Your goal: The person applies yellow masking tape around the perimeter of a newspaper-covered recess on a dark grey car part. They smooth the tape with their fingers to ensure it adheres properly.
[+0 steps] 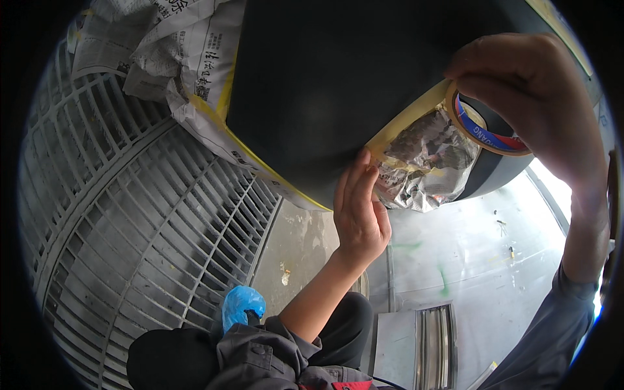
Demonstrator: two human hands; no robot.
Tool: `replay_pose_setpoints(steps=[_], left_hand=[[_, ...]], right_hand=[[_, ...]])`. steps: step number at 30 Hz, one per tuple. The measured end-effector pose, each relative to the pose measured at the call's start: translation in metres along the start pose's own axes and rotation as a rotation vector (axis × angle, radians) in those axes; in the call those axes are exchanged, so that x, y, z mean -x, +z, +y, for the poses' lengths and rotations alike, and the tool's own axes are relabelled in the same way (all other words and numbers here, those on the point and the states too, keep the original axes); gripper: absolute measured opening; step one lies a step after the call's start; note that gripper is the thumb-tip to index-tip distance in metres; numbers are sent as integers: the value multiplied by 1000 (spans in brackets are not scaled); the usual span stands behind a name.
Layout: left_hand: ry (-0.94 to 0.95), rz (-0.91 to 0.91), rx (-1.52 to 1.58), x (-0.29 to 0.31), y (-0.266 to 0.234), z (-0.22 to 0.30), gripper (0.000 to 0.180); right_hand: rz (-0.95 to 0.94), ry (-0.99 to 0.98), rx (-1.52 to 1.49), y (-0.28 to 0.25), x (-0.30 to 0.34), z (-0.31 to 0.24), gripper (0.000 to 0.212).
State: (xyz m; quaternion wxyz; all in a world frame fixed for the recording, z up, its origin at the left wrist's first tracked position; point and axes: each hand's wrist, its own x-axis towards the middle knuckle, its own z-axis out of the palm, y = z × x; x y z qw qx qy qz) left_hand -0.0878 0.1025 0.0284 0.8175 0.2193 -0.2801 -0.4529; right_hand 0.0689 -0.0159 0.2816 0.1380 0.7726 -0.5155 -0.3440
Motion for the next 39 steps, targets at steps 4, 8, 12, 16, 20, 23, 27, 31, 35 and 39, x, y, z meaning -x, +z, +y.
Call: replay_pose_setpoints(steps=[4,8,12,16,20,23,27,31,35,39], left_hand=[[21,3,-4,0,3,-1,62],[28,-11,-13,-4,-1,-2,60],[24,-17,-13,-7,-1,3,57],[19,-12,-17,-9,0,4,55],[31,-2,-25,-11,-2,2,54],[22,-14,-15,-11,-2,4,55],[5,-22,3,-12,-2,5,57],[-5,-29,19,-12,1,8,57],[12,-20,30,-18,-4,6,55],[8,-26,39,-19,-3,7,54]], right_hand=[[-3,82,-33,0,0,-10,14],[9,7,-17,1,-1,-3,13],[-60,17,95,-7,-3,-5,13],[-205,27,216,-19,-8,18,11],[-138,7,255,-15,-13,-16,11],[-202,11,304,-19,-16,-4,12],[-197,21,286,-14,-14,4,13],[-132,18,230,-19,-15,-27,13],[-25,46,244,-3,-11,-26,14],[-124,27,197,-13,-15,-2,14]])
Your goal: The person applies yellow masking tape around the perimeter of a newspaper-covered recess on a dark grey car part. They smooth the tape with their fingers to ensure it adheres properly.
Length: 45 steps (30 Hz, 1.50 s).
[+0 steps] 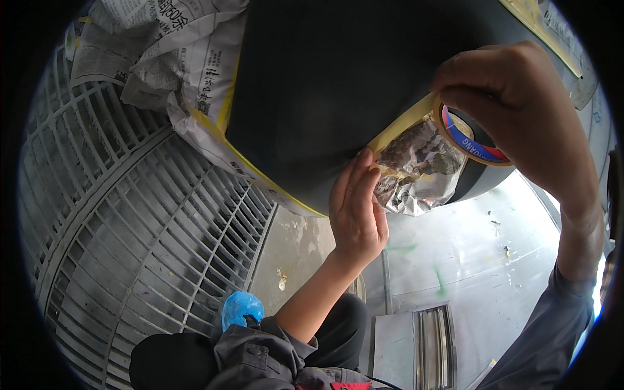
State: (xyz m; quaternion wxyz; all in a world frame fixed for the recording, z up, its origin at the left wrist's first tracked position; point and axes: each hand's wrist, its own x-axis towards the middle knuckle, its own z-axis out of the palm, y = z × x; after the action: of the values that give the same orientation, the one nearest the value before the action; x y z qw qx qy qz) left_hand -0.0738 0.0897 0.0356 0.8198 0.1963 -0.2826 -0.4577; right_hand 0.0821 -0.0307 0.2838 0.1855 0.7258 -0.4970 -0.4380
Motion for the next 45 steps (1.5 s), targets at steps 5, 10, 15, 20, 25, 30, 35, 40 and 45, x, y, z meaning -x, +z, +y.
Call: replay_pose_setpoints(steps=[5,10,15,20,25,30,35,40,45], left_hand=[[-16,-15,-29,1,2,3,54],[4,-16,-37,-5,-3,1,55],[2,-23,-15,-8,2,6,56],[11,-29,-23,-12,0,8,58],[15,-33,-37,-15,0,10,58],[18,-39,-48,-16,1,13,54],[30,-29,-48,-20,1,12,51],[26,-68,-37,-22,2,15,52],[26,-97,-55,-28,1,18,55]], right_hand=[[-48,-51,58,-4,0,4,14],[21,-33,107,3,2,0,13],[77,-23,123,-3,2,-27,10],[72,-41,178,-7,-1,-37,9],[48,-72,176,-8,-3,-28,8],[64,-68,179,-11,-3,-37,8],[27,-23,230,1,-4,-19,8],[-13,0,268,2,1,-8,9],[-22,-12,298,-3,-3,-9,9]])
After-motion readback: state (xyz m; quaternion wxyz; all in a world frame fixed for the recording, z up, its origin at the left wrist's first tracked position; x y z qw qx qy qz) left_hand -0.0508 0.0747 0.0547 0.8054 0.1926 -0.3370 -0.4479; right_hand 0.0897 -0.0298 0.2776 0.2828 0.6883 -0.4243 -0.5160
